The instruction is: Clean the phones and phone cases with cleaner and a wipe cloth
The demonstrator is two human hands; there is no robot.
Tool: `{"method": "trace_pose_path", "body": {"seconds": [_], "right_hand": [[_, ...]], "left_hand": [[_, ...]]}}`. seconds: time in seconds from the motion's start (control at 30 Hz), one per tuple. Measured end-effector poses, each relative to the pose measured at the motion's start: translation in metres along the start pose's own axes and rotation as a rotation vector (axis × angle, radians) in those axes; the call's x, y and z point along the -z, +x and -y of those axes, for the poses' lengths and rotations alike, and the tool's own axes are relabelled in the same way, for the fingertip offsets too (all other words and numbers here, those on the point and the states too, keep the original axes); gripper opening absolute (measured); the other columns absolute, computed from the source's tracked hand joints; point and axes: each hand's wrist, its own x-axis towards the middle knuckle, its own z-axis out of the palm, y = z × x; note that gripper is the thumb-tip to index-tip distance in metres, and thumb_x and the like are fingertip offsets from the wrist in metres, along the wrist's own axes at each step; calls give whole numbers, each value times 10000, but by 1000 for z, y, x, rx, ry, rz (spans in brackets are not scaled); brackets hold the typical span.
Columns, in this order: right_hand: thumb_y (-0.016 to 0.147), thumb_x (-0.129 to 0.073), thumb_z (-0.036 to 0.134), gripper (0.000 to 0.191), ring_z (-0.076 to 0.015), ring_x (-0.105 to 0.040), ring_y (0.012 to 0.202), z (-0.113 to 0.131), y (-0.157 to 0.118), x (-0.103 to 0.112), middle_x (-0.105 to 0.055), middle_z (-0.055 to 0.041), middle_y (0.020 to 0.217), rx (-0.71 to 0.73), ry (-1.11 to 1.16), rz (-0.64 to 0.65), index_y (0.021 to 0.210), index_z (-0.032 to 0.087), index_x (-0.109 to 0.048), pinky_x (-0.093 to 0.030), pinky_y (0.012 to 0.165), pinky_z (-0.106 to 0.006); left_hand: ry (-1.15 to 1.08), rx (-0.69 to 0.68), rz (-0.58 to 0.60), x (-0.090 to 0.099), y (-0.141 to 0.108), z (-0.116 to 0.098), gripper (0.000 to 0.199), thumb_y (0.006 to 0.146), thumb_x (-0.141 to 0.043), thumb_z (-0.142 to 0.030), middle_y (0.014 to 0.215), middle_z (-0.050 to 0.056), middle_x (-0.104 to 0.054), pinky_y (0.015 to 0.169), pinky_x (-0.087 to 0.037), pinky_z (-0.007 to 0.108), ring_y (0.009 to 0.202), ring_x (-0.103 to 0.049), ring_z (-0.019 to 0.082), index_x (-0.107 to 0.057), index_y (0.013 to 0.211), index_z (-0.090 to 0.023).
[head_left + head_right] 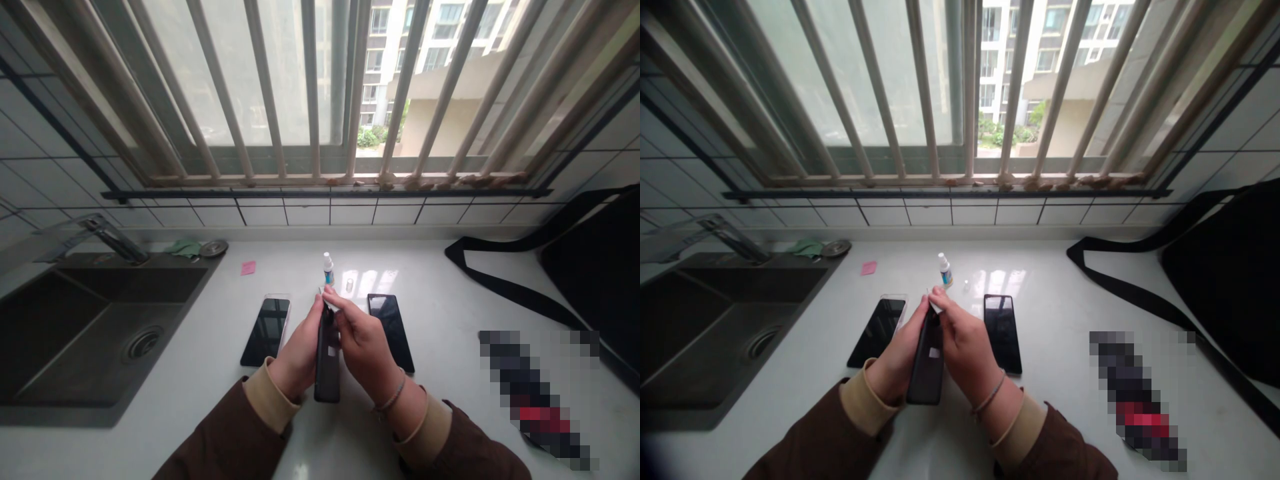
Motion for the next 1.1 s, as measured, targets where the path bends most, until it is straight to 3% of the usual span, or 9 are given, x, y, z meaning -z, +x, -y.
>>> {"method": "trace_pose_path", "body": {"seconds": [0.1, 0.23, 0.43, 0.57, 0.73, 0.87, 1.0, 1.1], "right_hand": [[1083, -428, 131, 458, -212, -599, 1431, 3, -1, -2, -655, -69, 1512, 28, 32, 96, 1461, 280, -639, -488, 1234, -436], [1072, -448, 107, 411, -185, -607, 1420, 9, -1, -3, -676, -75, 1485, 115, 62, 208, 1391, 237, -673, -500, 1221, -364], [1065, -484, 93, 347, -181, -630, 1394, 19, -2, -4, -704, -83, 1446, 165, 89, 287, 1313, 209, -699, -510, 1209, -337], [1082, -487, 125, 295, -184, -669, 1348, 29, -2, -2, -745, -83, 1383, 183, 136, 364, 1254, 203, -713, -533, 1186, -336], [1086, -448, 135, 334, -164, -661, 1356, 43, -2, 7, -755, -43, 1371, 199, 166, 496, 1305, 251, -674, -544, 1170, -332], [1083, -437, 154, 336, -172, -687, 1326, 51, -3, 12, -761, -47, 1357, 222, 207, 487, 1307, 249, -669, -547, 1163, -348], [1104, -483, 284, 272, -193, -802, 1039, 50, -7, 12, -828, -45, 1125, 18, 355, 461, 1197, 236, -734, -646, 955, -321], [1072, -583, 419, 280, -207, -793, 870, 37, -7, 6, -822, -55, 993, -237, 537, 300, 1105, 212, -768, -664, 776, -312]], "left_hand": [[-75, -8, -123, 0, 3, -3, 453, 1079, -520, -490, 1080, 150, -796, 982, -609, 341, 999, -776, 242, -742, 1257, -137], [-120, -88, -223, 3, 5, -10, 491, 1037, -578, -543, 1080, 151, -779, 948, -641, 434, 916, -792, 248, -641, 1399, -217], [-133, -218, -225, 9, 4, -21, 503, 1031, -597, -508, 1039, 114, -764, 940, -641, 440, 867, -792, 223, -569, 1488, -301], [-200, -286, -234, 15, 5, -32, 437, 1039, -576, -487, 991, 102, -752, 976, -621, 500, 876, -782, 233, -619, 1420, -278], [-234, -345, -163, 19, 3, -44, 351, 1048, -560, -470, 965, 94, -752, 1035, -579, 531, 874, -770, 229, -680, 1297, -254], [-238, -350, -139, 16, 2, -46, 331, 1054, -550, -463, 945, 94, -758, 1078, -542, 556, 936, -773, 248, -709, 1224, -227], [-261, -344, -173, 16, 2, -47, 353, 1060, -532, -485, 947, 95, -770, 1101, -524, 555, 965, -776, 255, -727, 1170, -212], [-290, -317, -149, 16, 3, -49, 430, 1052, -515, -538, 990, 127, -780, 1087, -533, 567, 1023, -774, 290, -735, 1150, -181]]}}
